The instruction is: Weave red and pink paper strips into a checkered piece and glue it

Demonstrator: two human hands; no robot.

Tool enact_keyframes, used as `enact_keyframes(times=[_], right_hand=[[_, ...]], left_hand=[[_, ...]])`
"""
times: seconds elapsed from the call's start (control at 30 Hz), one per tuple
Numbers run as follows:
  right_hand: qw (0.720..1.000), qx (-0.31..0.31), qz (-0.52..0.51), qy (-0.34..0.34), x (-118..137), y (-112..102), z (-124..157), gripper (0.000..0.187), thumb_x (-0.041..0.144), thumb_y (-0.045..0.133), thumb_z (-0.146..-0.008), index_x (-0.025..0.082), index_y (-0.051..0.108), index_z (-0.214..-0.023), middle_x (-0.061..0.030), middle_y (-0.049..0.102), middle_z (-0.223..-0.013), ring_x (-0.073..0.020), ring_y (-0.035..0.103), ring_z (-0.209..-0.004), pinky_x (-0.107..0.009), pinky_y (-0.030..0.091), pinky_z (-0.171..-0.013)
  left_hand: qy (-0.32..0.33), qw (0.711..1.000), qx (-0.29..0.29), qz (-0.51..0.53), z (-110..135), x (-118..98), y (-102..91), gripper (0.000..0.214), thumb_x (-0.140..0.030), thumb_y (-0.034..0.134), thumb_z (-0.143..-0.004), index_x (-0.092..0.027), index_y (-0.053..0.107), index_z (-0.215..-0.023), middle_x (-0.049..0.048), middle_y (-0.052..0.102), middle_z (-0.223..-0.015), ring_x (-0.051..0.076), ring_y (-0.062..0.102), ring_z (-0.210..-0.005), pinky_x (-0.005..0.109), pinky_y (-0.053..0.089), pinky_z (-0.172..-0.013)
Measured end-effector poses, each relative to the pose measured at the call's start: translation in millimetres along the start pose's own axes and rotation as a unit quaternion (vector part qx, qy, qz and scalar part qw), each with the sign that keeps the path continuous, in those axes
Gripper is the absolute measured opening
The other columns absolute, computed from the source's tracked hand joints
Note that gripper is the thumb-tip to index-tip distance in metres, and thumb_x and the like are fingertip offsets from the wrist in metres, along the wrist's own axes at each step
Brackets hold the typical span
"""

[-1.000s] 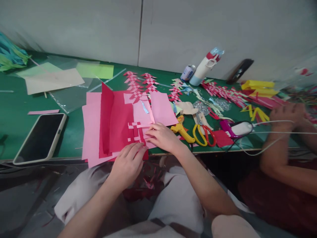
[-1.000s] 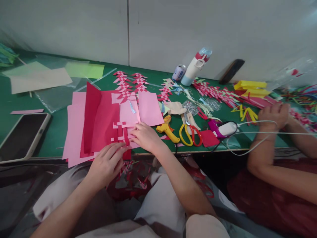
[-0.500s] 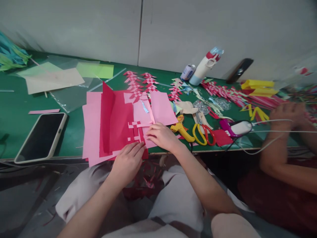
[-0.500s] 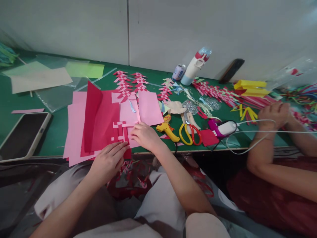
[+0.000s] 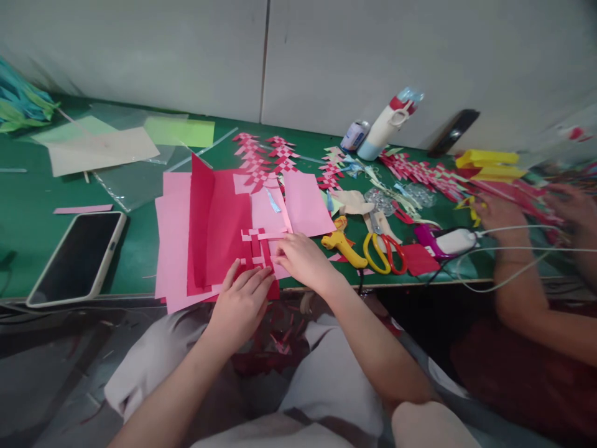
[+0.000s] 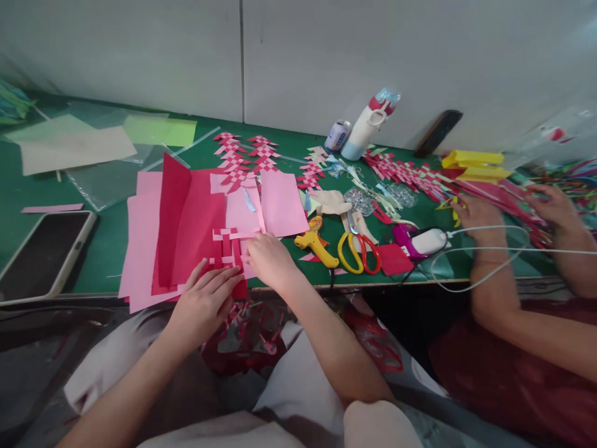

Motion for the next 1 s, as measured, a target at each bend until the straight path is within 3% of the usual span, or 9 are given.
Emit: enact_keyframes(times=[0.27, 1.0], right_hand=[[0.999, 0.019, 0.019, 0.027, 2.5, -1.4, -1.3, 0.010, 0.019, 0.060, -0.088, 0.011, 0.064, -0.092, -0.0135, 0.069, -0.096, -0.0234, 0.064, -0.091, -0.033, 0.046, -0.081], [1.000, 0.015, 0.021, 0.012, 6.3, -3.4, -3.1, 0.018, 0.022, 0.055, -0.091, 0.012, 0.067, -0.082, -0.0121, 0.070, -0.092, -0.0233, 0.063, -0.092, -0.034, 0.045, -0.085]], left_hand=[[0.013, 1.000, 0.005, 0.027, 0.3, 2.0, 4.5, 0.036, -0.010, 0.050, -0.085, -0.013, 0.060, -0.120, 0.0100, 0.066, -0.123, 0.024, 0.060, -0.106, 0.052, 0.037, -0.109], [0.010, 0.999, 0.015, 0.031, -1.2, 1.2, 4.6, 0.037, -0.009, 0.050, -0.084, -0.013, 0.060, -0.120, 0.0120, 0.065, -0.123, 0.026, 0.059, -0.107, 0.049, 0.043, -0.104]])
Point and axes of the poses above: each hand's wrist, its own z-axis away from the middle knuckle, its own y-axis out of the palm, x = y × z, the point moved 9 cm from there along -z, towards the middle knuckle
